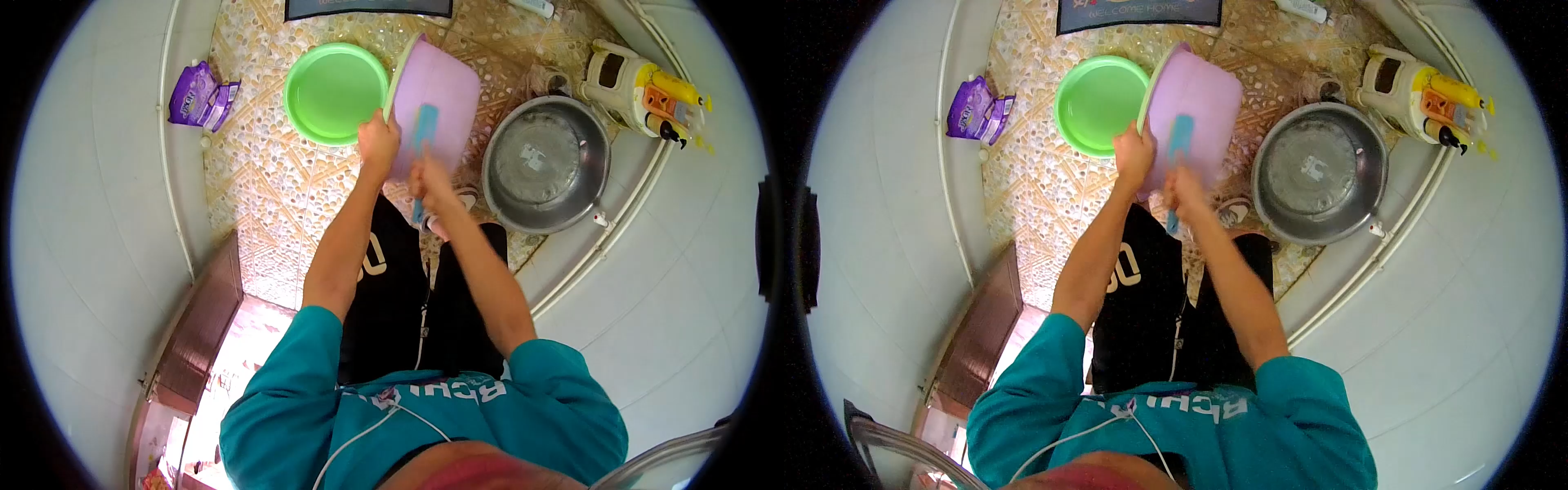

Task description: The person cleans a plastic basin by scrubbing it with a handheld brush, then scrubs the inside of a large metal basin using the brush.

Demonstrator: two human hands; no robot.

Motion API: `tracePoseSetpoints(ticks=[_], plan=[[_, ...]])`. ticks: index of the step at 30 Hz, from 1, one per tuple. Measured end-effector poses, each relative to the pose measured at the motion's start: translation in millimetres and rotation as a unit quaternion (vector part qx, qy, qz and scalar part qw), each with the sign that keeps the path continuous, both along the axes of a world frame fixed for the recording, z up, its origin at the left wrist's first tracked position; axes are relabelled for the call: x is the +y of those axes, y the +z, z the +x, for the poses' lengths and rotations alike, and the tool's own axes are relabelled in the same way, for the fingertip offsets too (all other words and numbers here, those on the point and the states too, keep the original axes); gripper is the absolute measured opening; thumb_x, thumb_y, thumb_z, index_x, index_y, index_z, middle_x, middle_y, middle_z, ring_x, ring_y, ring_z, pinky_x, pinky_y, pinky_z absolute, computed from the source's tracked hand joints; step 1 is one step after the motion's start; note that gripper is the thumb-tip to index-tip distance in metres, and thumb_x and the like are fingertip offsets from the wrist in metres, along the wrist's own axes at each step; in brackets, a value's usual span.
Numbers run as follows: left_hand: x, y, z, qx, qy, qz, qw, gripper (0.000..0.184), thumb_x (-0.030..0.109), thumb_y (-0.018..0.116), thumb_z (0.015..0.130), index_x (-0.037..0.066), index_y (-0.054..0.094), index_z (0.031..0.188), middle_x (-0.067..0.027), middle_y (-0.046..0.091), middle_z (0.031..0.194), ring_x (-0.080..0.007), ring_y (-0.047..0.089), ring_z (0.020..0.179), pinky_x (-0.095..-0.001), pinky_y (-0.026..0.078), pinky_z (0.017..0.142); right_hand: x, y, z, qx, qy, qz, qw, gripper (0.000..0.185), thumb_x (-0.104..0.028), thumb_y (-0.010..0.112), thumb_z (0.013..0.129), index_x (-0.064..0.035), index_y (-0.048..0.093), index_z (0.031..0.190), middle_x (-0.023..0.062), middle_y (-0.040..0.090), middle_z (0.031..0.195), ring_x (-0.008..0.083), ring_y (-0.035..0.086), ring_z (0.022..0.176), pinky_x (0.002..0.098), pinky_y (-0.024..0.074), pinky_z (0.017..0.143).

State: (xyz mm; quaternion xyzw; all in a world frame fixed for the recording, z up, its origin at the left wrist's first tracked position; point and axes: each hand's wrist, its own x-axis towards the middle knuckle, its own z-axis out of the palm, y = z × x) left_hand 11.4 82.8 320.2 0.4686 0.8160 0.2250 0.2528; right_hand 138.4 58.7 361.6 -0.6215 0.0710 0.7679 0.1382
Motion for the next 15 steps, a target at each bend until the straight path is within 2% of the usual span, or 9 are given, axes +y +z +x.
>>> tracePoseSetpoints(ticks=[1, 3, 7, 9, 10, 12, 13, 15], plan=[[2, -2, 2, 0.015, -0.008, 0.000, 1.000, 0.028, 0.026, 0.056, 0.093, 0.000, 0.062, 0.082, -0.0276, 0.061, 0.068, -0.0462, 0.061, 0.065, -0.0529, 0.050, 0.059, 25, -17, 8, -0.001, -0.001, 0.002, 1.000, 0.054, -0.056, 0.045, 0.097, -0.0114, 0.047, 0.067, 0.0009, 0.038, 0.048, 0.0158, 0.036, 0.035, 0.0305, 0.0279, 0.035], [0, -5, 8, 0.000, -0.008, -0.016, 1.000, 0.028, 0.024, 0.055, 0.093, -0.001, 0.062, 0.083, -0.0277, 0.061, 0.069, -0.0463, 0.060, 0.064, -0.0522, 0.049, 0.060, 59, -38, 19, 0.059, -0.106, 0.085, 0.989, 0.055, -0.058, 0.049, 0.095, -0.0120, 0.045, 0.066, -0.0001, 0.036, 0.048, 0.0148, 0.033, 0.035, 0.0289, 0.0252, 0.035], [3, -5, 0, 0.010, -0.004, -0.043, 0.999, 0.027, 0.022, 0.055, 0.094, -0.003, 0.063, 0.086, -0.0278, 0.061, 0.069, -0.0463, 0.059, 0.063, -0.0512, 0.049, 0.061, 10, -7, -3, -0.023, -0.056, 0.059, 0.996, 0.054, -0.058, 0.051, 0.094, -0.0122, 0.043, 0.065, -0.0014, 0.033, 0.048, 0.0133, 0.031, 0.035, 0.0283, 0.0224, 0.034], [3, 6, -6, 0.001, 0.011, -0.034, 0.999, 0.027, 0.022, 0.055, 0.094, -0.003, 0.063, 0.087, -0.0277, 0.061, 0.070, -0.0465, 0.059, 0.063, -0.0510, 0.049, 0.061, -5, 8, -5, 0.101, -0.009, -0.057, 0.993, 0.055, -0.055, 0.047, 0.097, -0.0130, 0.041, 0.063, -0.0013, 0.032, 0.047, 0.0129, 0.030, 0.034, 0.0290, 0.0221, 0.034], [7, 7, -11, -0.009, 0.023, -0.017, 1.000, 0.028, 0.023, 0.054, 0.094, -0.003, 0.064, 0.088, -0.0276, 0.061, 0.071, -0.0468, 0.059, 0.063, -0.0508, 0.049, 0.061, 14, 2, -5, 0.037, 0.030, -0.018, 0.999, 0.054, -0.055, 0.047, 0.097, -0.0139, 0.039, 0.062, -0.0019, 0.032, 0.048, 0.0121, 0.028, 0.034, 0.0292, 0.0206, 0.034], [9, 1, -12, -0.012, 0.013, -0.002, 1.000, 0.029, 0.024, 0.053, 0.095, -0.003, 0.064, 0.090, -0.0273, 0.062, 0.073, -0.0471, 0.059, 0.065, -0.0514, 0.049, 0.063, 55, -37, -1, 0.072, -0.011, 0.031, 0.997, 0.054, -0.056, 0.049, 0.096, -0.0141, 0.039, 0.063, -0.0023, 0.032, 0.048, 0.0117, 0.027, 0.034, 0.0287, 0.0201, 0.034], [8, 1, -10, -0.017, 0.005, 0.009, 1.000, 0.030, 0.025, 0.052, 0.095, -0.002, 0.064, 0.091, -0.0271, 0.063, 0.075, -0.0474, 0.059, 0.067, -0.0521, 0.049, 0.065, 64, -43, -1, 0.104, -0.051, 0.076, 0.990, 0.053, -0.057, 0.051, 0.095, -0.0143, 0.039, 0.064, -0.0027, 0.031, 0.048, 0.0113, 0.026, 0.034, 0.0282, 0.0196, 0.034], [5, 8, -9, -0.022, 0.017, -0.040, 0.999, 0.030, 0.026, 0.052, 0.095, -0.002, 0.064, 0.092, -0.0270, 0.063, 0.076, -0.0475, 0.060, 0.069, -0.0522, 0.049, 0.066, 56, -36, -9, 0.093, -0.051, 0.059, 0.993, 0.053, -0.057, 0.051, 0.094, -0.0149, 0.038, 0.064, -0.0032, 0.031, 0.049, 0.0110, 0.026, 0.035, 0.0279, 0.0191, 0.034]])
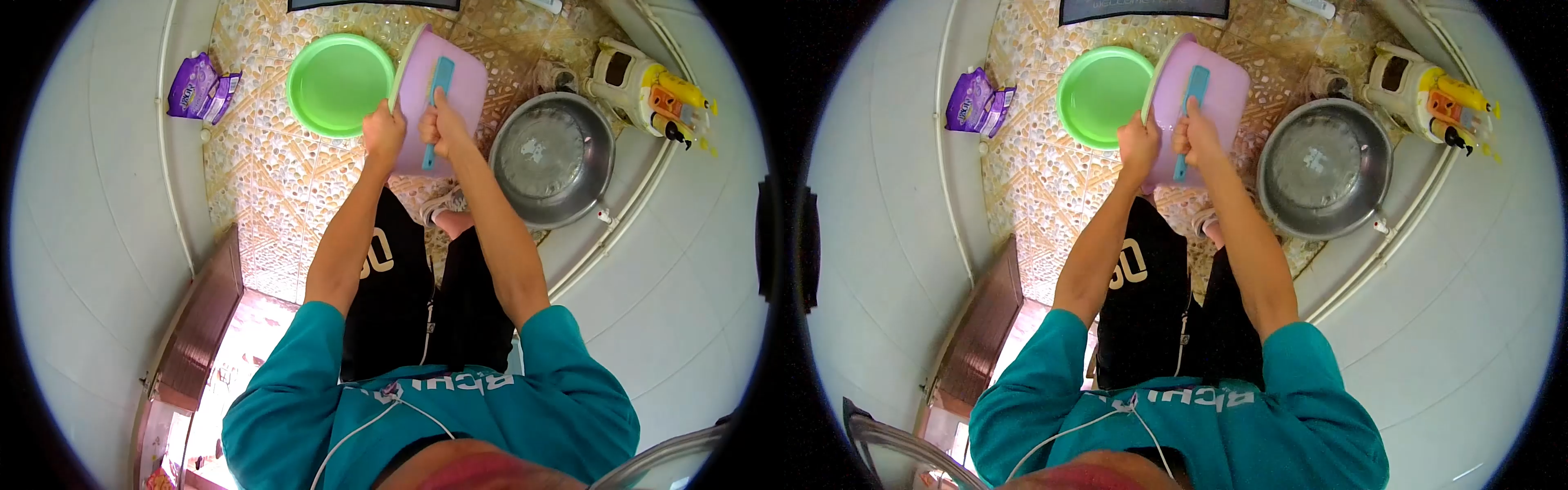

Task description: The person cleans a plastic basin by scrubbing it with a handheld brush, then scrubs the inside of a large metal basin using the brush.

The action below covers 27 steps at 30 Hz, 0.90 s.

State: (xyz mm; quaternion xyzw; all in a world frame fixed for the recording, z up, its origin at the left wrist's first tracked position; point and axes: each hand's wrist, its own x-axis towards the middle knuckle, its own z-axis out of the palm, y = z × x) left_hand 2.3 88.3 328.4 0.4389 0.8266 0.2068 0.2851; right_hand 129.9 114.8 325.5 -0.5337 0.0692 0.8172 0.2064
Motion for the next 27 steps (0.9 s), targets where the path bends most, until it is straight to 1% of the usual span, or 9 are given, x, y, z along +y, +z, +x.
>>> tracePoseSetpoints(ticks=[1, 6, 8, 12, 14, 15, 19, 22, 27], plan=[[3, 2, 0, -0.007, 0.009, -0.040, 0.999, 0.030, 0.026, 0.052, 0.095, -0.001, 0.064, 0.093, -0.0270, 0.063, 0.077, -0.0477, 0.060, 0.070, -0.0523, 0.049, 0.067, -2, 6, -4, -0.012, 0.000, -0.008, 1.000, 0.053, -0.058, 0.052, 0.094, -0.0155, 0.037, 0.064, -0.0038, 0.030, 0.049, 0.0106, 0.025, 0.035, 0.0275, 0.0186, 0.034], [1, -6, -7, 0.011, -0.003, 0.024, 1.000, 0.029, 0.026, 0.053, 0.095, 0.000, 0.064, 0.093, -0.0278, 0.062, 0.073, -0.0474, 0.060, 0.068, -0.0512, 0.050, 0.062, -22, 31, -6, -0.037, 0.098, -0.096, 0.990, 0.055, -0.059, 0.045, 0.096, -0.0175, 0.035, 0.061, -0.0043, 0.031, 0.049, 0.0102, 0.024, 0.035, 0.0282, 0.0185, 0.035], [-5, -15, -1, 0.012, -0.011, 0.030, 0.999, 0.028, 0.026, 0.053, 0.094, 0.000, 0.064, 0.092, -0.0277, 0.061, 0.071, -0.0471, 0.060, 0.065, -0.0504, 0.050, 0.060, 3, 9, 1, -0.032, 0.046, 0.002, 0.998, 0.055, -0.058, 0.048, 0.095, -0.0163, 0.036, 0.062, -0.0042, 0.031, 0.049, 0.0102, 0.025, 0.035, 0.0277, 0.0197, 0.035], [-8, -16, 2, -0.002, -0.028, 0.025, 0.999, 0.024, 0.022, 0.055, 0.093, 0.000, 0.063, 0.090, -0.0264, 0.061, 0.069, -0.0455, 0.060, 0.063, -0.0497, 0.050, 0.058, -19, 41, -8, -0.100, 0.074, 0.065, 0.990, 0.054, -0.058, 0.047, 0.096, -0.0159, 0.037, 0.063, -0.0035, 0.033, 0.049, 0.0111, 0.027, 0.035, 0.0277, 0.0208, 0.035], [-3, -13, 1, -0.012, -0.025, 0.012, 1.000, 0.023, 0.021, 0.055, 0.093, 0.000, 0.063, 0.089, -0.0261, 0.061, 0.068, -0.0448, 0.060, 0.063, -0.0494, 0.049, 0.058, -63, 48, -5, -0.027, 0.130, -0.022, 0.991, 0.055, -0.059, 0.045, 0.096, -0.0158, 0.038, 0.063, -0.0031, 0.034, 0.049, 0.0121, 0.029, 0.035, 0.0286, 0.0214, 0.035], [-5, -17, 3, -0.008, -0.031, 0.016, 0.999, 0.023, 0.021, 0.055, 0.092, -0.001, 0.062, 0.088, -0.0261, 0.060, 0.068, -0.0445, 0.060, 0.063, -0.0494, 0.049, 0.058, -56, 45, -4, -0.098, 0.155, -0.066, 0.981, 0.055, -0.060, 0.046, 0.095, -0.0156, 0.038, 0.064, -0.0034, 0.034, 0.050, 0.0120, 0.028, 0.036, 0.0289, 0.0210, 0.035], [-13, -24, 15, 0.006, -0.061, 0.044, 0.997, 0.023, 0.025, 0.058, 0.089, 0.003, 0.062, 0.085, -0.0255, 0.060, 0.064, -0.0448, 0.061, 0.061, -0.0531, 0.051, 0.057, -1, 19, 21, -0.004, 0.028, 0.015, 0.999, 0.055, -0.060, 0.049, 0.094, -0.0159, 0.036, 0.064, -0.0043, 0.032, 0.052, 0.0102, 0.027, 0.036, 0.0270, 0.0189, 0.035], [-16, -16, 1, -0.020, -0.067, 0.008, 0.997, 0.022, 0.025, 0.058, 0.089, 0.004, 0.062, 0.086, -0.0241, 0.060, 0.063, -0.0442, 0.061, 0.060, -0.0525, 0.051, 0.057, -31, 46, 17, -0.085, 0.039, -0.017, 0.995, 0.054, -0.057, 0.052, 0.094, -0.0165, 0.036, 0.063, -0.0060, 0.028, 0.050, 0.0086, 0.021, 0.038, 0.0260, 0.0149, 0.037], [-21, 2, -37, -0.068, -0.079, 0.015, 0.994, 0.021, 0.020, 0.056, 0.093, 0.002, 0.065, 0.093, -0.0229, 0.060, 0.065, -0.0438, 0.059, 0.063, -0.0478, 0.048, 0.061, -63, 60, 26, -0.088, 0.032, -0.019, 0.995, 0.053, -0.057, 0.054, 0.093, -0.0173, 0.034, 0.064, -0.0054, 0.027, 0.051, 0.0084, 0.022, 0.037, 0.0254, 0.0164, 0.036]])
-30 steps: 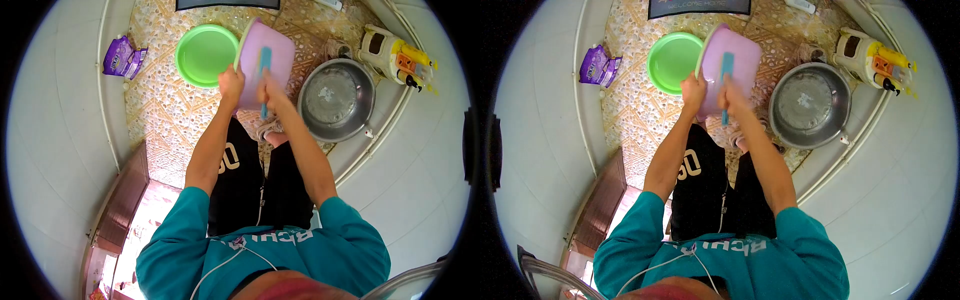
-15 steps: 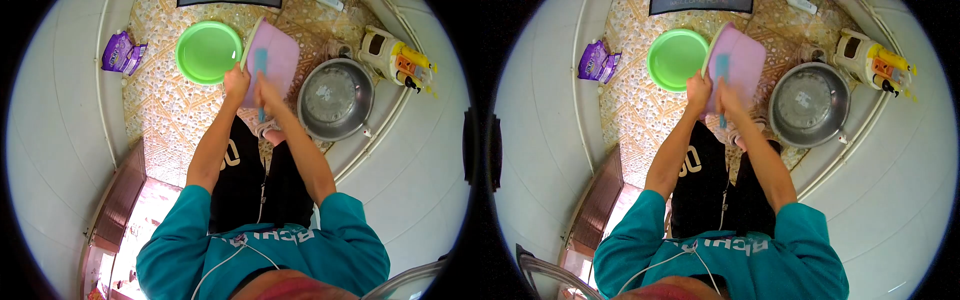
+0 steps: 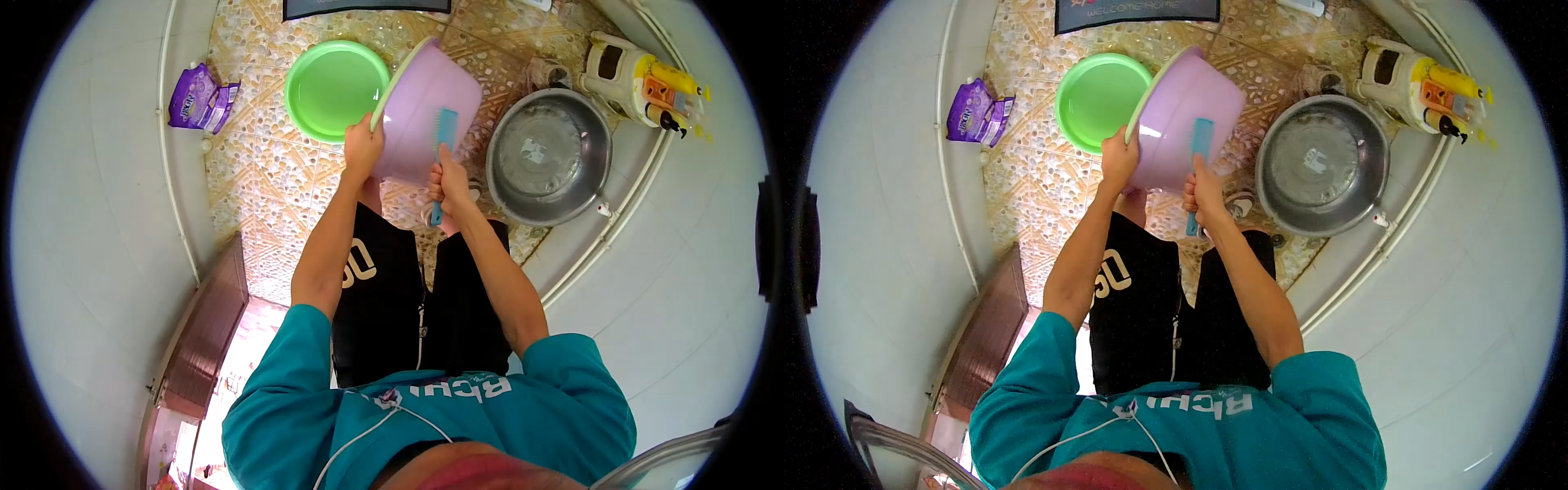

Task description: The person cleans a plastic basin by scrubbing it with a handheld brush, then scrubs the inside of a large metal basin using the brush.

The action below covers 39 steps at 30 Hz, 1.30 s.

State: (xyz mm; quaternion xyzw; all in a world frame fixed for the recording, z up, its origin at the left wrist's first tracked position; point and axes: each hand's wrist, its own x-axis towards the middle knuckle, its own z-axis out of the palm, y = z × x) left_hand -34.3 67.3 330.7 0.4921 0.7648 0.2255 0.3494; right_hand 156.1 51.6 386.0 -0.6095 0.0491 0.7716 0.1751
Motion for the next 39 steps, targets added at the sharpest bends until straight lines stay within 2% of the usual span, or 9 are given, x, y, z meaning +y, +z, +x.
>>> tracePoseSetpoints(ticks=[5, 13, 17, 21, 22, 29, 31, 36, 39], plan=[[0, 1, -8, -0.031, 0.014, 0.026, 0.999, 0.026, 0.026, 0.061, 0.091, 0.001, 0.066, 0.089, -0.0221, 0.063, 0.069, -0.0412, 0.062, 0.066, -0.0471, 0.049, 0.062, -19, -12, 7, -0.010, -0.038, 0.012, 0.999, 0.053, -0.056, 0.055, 0.093, -0.0164, 0.035, 0.065, -0.0049, 0.029, 0.051, 0.0076, 0.024, 0.037, 0.0254, 0.0162, 0.036], [41, 15, 34, 0.108, 0.017, -0.050, 0.993, 0.046, 0.044, 0.057, 0.091, 0.000, 0.069, 0.087, -0.0293, 0.064, 0.078, -0.0478, 0.063, 0.075, -0.0507, 0.051, 0.074, -38, 1, -9, -0.002, -0.060, 0.001, 0.998, 0.055, -0.057, 0.055, 0.093, -0.0173, 0.030, 0.063, -0.0055, 0.023, 0.051, 0.0080, 0.019, 0.038, 0.0261, 0.0146, 0.037], [20, 27, 26, 0.024, 0.051, -0.075, 0.996, 0.046, 0.037, 0.056, 0.094, -0.006, 0.067, 0.084, -0.0285, 0.063, 0.078, -0.0457, 0.061, 0.077, -0.0510, 0.047, 0.073, -30, -1, 3, -0.049, -0.070, 0.013, 0.996, 0.055, -0.056, 0.054, 0.094, -0.0172, 0.030, 0.063, -0.0054, 0.025, 0.051, 0.0084, 0.019, 0.038, 0.0265, 0.0146, 0.037], [-4, -9, 22, 0.086, 0.002, 0.073, 0.994, 0.035, 0.031, 0.054, 0.096, -0.001, 0.068, 0.095, -0.0255, 0.064, 0.080, -0.0451, 0.061, 0.072, -0.0499, 0.047, 0.073, -40, -5, 12, -0.026, -0.066, 0.012, 0.997, 0.054, -0.055, 0.054, 0.094, -0.0169, 0.030, 0.064, -0.0051, 0.027, 0.052, 0.0082, 0.021, 0.039, 0.0264, 0.0153, 0.037], [-3, -10, 20, 0.097, 0.002, 0.064, 0.993, 0.034, 0.028, 0.058, 0.093, -0.003, 0.065, 0.079, -0.0249, 0.062, 0.069, -0.0446, 0.060, 0.065, -0.0499, 0.048, 0.062, -47, -2, 8, -0.026, -0.058, 0.008, 0.998, 0.054, -0.056, 0.055, 0.093, -0.0164, 0.032, 0.065, -0.0049, 0.027, 0.052, 0.0084, 0.022, 0.038, 0.0263, 0.0163, 0.036], [0, -24, 5, 0.116, 0.008, 0.104, 0.988, 0.031, 0.028, 0.060, 0.092, 0.000, 0.066, 0.080, -0.0270, 0.061, 0.068, -0.0451, 0.060, 0.061, -0.0503, 0.050, 0.059, -29, -35, -15, -0.084, 0.002, 0.068, 0.994, 0.048, -0.053, 0.050, 0.097, -0.0125, 0.045, 0.072, -0.0038, 0.035, 0.050, 0.0097, 0.033, 0.035, 0.0264, 0.0237, 0.033], [6, -23, 1, 0.112, 0.008, 0.091, 0.990, 0.032, 0.029, 0.060, 0.092, 0.000, 0.065, 0.080, -0.0266, 0.061, 0.067, -0.0454, 0.060, 0.061, -0.0507, 0.050, 0.059, -1, -44, -10, 0.052, -0.063, 0.079, 0.994, 0.049, -0.052, 0.049, 0.097, -0.0101, 0.048, 0.073, -0.0040, 0.036, 0.050, 0.0104, 0.034, 0.036, 0.0270, 0.0255, 0.033], [15, -18, -6, 0.106, -0.001, -0.009, 0.994, 0.034, 0.030, 0.055, 0.095, 0.000, 0.067, 0.087, -0.0264, 0.063, 0.071, -0.0460, 0.060, 0.068, -0.0522, 0.049, 0.067, -82, -72, -70, -0.171, -0.031, 0.221, 0.960, 0.055, -0.054, 0.049, 0.096, -0.0130, 0.041, 0.061, -0.0038, 0.035, 0.049, 0.0113, 0.032, 0.036, 0.0275, 0.0253, 0.035], [13, -25, 0, 0.103, -0.016, 0.006, 0.995, 0.034, 0.030, 0.055, 0.095, -0.001, 0.066, 0.084, -0.0263, 0.061, 0.069, -0.0457, 0.060, 0.064, -0.0518, 0.049, 0.064, -37, -44, -48, -0.088, 0.059, 0.065, 0.992, 0.056, -0.054, 0.049, 0.096, -0.0129, 0.041, 0.059, -0.0026, 0.038, 0.049, 0.0134, 0.035, 0.036, 0.0293, 0.0280, 0.035]])
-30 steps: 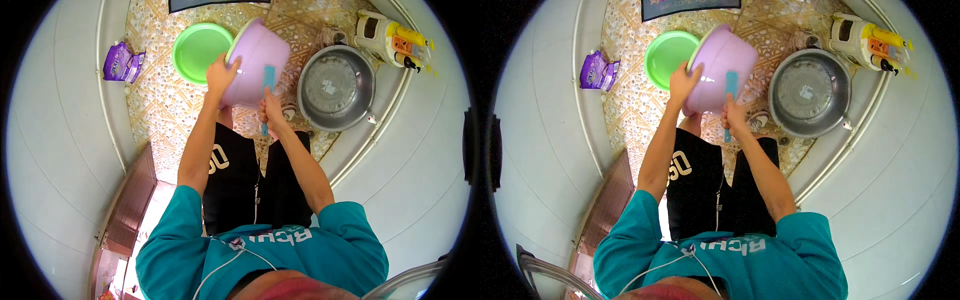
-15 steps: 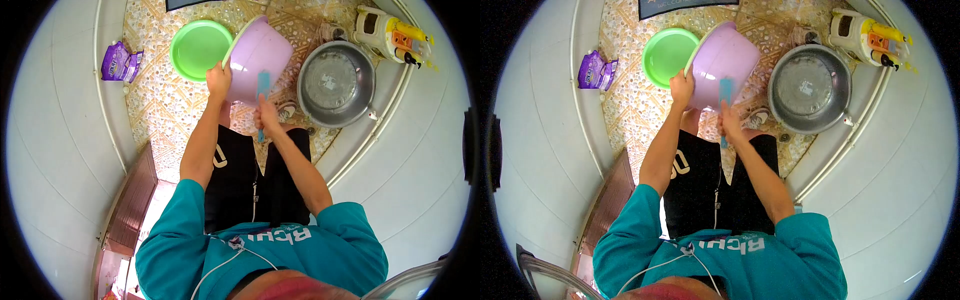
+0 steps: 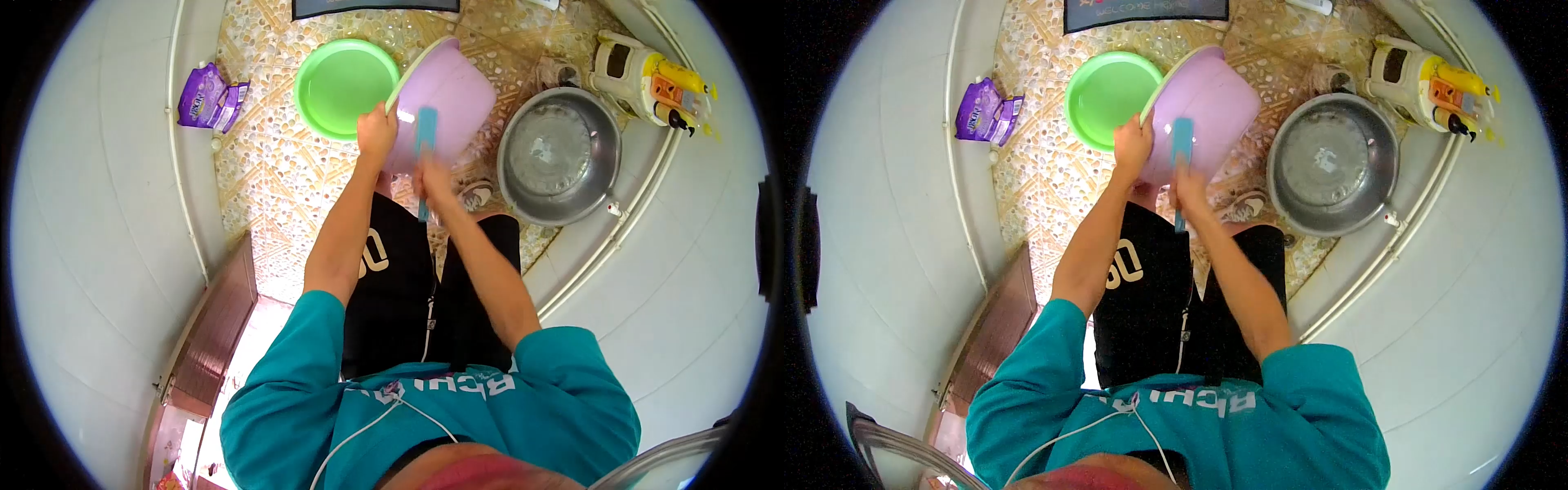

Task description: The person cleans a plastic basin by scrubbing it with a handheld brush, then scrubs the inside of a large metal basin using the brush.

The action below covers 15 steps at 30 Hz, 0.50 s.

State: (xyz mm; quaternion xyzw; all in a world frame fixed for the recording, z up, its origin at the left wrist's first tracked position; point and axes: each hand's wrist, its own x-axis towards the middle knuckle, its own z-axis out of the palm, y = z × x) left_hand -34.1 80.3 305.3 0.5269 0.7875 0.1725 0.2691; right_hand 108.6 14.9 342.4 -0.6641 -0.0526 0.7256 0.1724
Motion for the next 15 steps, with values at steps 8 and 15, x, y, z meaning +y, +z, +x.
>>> tracePoseSetpoints(ticks=[8, 15], plan=[[-5, 13, 8, -0.041, 0.009, 0.032, 0.999, 0.032, 0.027, 0.058, 0.094, -0.001, 0.064, 0.081, -0.0258, 0.058, 0.063, -0.0440, 0.059, 0.060, -0.0496, 0.048, 0.058, -5, 22, -17, 0.108, -0.026, -0.080, 0.991, 0.054, -0.057, 0.047, 0.096, -0.0153, 0.038, 0.063, -0.0037, 0.031, 0.049, 0.0123, 0.030, 0.036, 0.0276, 0.0227, 0.035], [-7, 0, 22, -0.031, -0.008, 0.075, 0.997, 0.030, 0.027, 0.062, 0.090, 0.000, 0.063, 0.077, -0.0259, 0.059, 0.063, -0.0466, 0.059, 0.061, -0.0526, 0.049, 0.058, 37, -1, 12, 0.079, -0.064, 0.022, 0.995, 0.057, -0.063, 0.056, 0.088, -0.0135, 0.044, 0.062, -0.0019, 0.037, 0.050, 0.0125, 0.035, 0.036, 0.0292, 0.0259, 0.034]])
